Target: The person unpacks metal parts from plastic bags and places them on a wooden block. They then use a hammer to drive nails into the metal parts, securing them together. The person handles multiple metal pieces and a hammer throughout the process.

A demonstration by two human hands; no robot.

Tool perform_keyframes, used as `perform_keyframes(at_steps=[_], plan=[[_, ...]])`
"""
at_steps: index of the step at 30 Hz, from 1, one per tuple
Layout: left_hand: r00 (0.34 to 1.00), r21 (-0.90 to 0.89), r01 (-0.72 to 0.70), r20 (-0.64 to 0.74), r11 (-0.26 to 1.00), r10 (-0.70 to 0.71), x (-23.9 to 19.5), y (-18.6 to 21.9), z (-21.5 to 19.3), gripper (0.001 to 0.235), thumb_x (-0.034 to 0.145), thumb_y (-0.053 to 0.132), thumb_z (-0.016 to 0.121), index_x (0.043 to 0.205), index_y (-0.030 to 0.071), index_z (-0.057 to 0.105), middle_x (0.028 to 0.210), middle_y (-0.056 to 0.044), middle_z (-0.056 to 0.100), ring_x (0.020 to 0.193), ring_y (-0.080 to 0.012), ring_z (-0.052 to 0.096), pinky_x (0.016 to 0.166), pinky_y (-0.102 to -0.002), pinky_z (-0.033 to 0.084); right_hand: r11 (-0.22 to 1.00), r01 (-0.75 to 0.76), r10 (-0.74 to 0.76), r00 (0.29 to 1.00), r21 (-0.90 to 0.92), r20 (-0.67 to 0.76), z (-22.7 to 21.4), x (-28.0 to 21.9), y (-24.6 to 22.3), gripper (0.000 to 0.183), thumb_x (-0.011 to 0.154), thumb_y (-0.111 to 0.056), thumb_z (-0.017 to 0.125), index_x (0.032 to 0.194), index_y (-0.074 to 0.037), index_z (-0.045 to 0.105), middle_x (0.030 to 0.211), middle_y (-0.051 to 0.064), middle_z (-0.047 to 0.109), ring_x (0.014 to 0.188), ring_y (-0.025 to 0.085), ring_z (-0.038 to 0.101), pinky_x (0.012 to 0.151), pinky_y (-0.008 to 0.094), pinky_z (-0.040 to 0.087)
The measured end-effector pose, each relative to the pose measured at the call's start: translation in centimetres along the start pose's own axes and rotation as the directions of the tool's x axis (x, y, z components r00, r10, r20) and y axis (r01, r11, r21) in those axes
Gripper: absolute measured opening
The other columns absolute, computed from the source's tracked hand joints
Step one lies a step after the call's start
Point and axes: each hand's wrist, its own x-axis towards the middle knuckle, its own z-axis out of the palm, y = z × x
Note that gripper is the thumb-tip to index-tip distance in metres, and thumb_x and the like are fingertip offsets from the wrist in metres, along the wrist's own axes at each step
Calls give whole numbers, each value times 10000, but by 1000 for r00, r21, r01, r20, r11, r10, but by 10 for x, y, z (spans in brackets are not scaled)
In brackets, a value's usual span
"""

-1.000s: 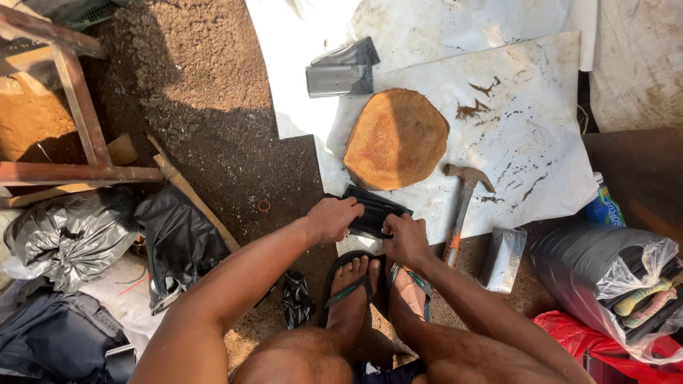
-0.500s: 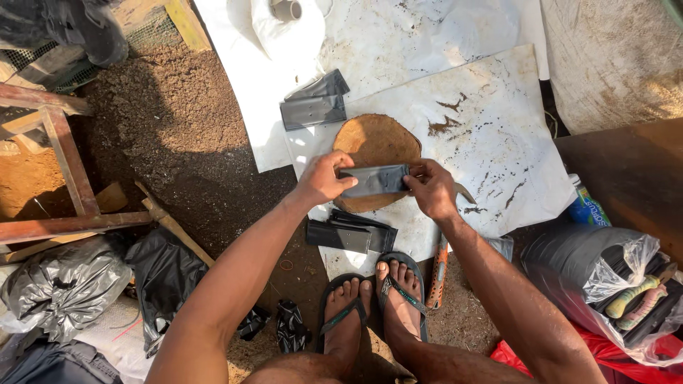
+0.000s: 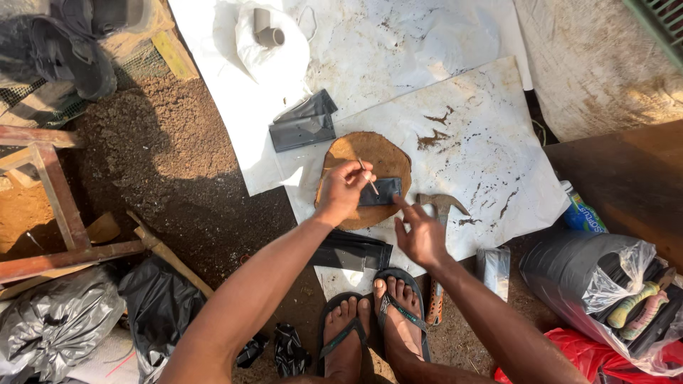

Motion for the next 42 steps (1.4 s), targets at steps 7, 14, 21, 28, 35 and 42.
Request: perform_keyframes(at_steps=[7, 14, 21, 28, 35, 42], plan=[[999, 154, -24, -38, 988, 30, -10, 23, 31, 106, 981, 81, 672, 1068, 31, 705, 901, -75, 763, 833, -120, 747, 734, -270, 585, 977, 12, 25, 985, -213, 170, -2, -3, -14, 608, 911, -192, 638, 1481, -47, 487, 944, 200, 675, 579, 362, 675, 501, 488, 553], [993, 271, -111, -18, 956, 120, -12, 32, 33, 138, 967, 113, 688, 1084, 41, 703, 899, -87, 759, 741, -128, 706, 653, -288, 547, 978, 2, 38, 982, -208, 187, -2, -2, -11, 649, 908, -193, 628, 1516, -70, 439, 939, 198, 671, 629, 370, 682, 566, 497, 564], [994, 261, -112, 33, 959, 107, -13, 29, 30, 121, 1004, 116, 678, 1091, 36, 698, 864, -112, 734, 714, -125, 678, 652, -286, 540, 984, 4, 33, 980, -181, 198, 0, -4, -8, 657, 917, -192, 627, 1527, -63, 418, 937, 197, 673, 625, 370, 680, 570, 501, 564], [991, 341, -137, 44, 930, 129, -15, 37, 32, 129, 986, 119, 689, 1083, 36, 711, 850, -136, 723, 657, -152, 657, 619, -299, 519, 988, 13, 17, 981, -151, 192, 0, -5, -6, 669, 912, -178, 625, 1529, -47, 400, 925, 203, 671, 606, 355, 675, 538, 492, 563], [991, 366, -136, 45, 921, 128, -16, 45, 35, 116, 987, 108, 684, 1070, 30, 710, 819, -145, 708, 625, -184, 655, 588, -303, 503, 986, -19, 61, 966, -165, 252, -4, -5, -7, 714, 909, -168, 617, 1563, -69, 348, 948, 200, 667, 624, 344, 684, 552, 480, 573], [987, 292, -159, 27, 943, 158, -17, 44, 35, 95, 995, 85, 670, 1065, 31, 702, 854, -129, 725, 648, -177, 659, 601, -297, 519, 982, -20, 70, 961, -186, 266, -6, -8, -8, 722, 912, -194, 623, 1568, -90, 341, 964, 188, 664, 644, 361, 687, 581, 487, 577]])
